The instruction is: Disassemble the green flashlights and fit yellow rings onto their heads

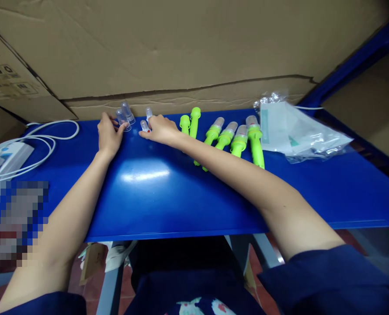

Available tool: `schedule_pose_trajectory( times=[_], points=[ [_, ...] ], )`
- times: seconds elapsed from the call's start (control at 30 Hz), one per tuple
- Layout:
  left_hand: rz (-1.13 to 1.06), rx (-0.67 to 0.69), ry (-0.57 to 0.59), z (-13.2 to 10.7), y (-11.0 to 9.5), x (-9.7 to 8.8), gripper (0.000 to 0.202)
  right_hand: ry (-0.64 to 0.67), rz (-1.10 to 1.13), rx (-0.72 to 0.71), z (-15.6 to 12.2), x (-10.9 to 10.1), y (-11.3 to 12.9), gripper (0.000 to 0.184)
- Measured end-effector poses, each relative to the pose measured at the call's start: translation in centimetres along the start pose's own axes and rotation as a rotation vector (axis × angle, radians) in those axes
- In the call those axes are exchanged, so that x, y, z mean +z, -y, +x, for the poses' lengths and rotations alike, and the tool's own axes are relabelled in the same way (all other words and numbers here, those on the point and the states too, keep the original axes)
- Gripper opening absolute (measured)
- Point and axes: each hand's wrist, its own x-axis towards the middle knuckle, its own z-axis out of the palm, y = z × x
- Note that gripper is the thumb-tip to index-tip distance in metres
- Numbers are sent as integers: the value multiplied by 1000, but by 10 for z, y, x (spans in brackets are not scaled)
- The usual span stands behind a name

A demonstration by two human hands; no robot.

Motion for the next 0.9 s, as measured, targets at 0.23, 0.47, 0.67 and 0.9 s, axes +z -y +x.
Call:
schedule_pose_trajectory(
  times=[0.23,0.47,0.67,0.9],
  points=[
    [-26,38,-58,7,18,-2,25,13,90,80,12,-2,-25,30],
    [45,10,60,6,12,-5,22,14,267,112,35,-1,-33,27],
    [34,75,13,3,3,-6,19,-124,72,198,20,-29,-52,38],
    [88,250,-6,-10,-31,-2,15,31,-248,101,-34,-73,-123,33]
  ],
)
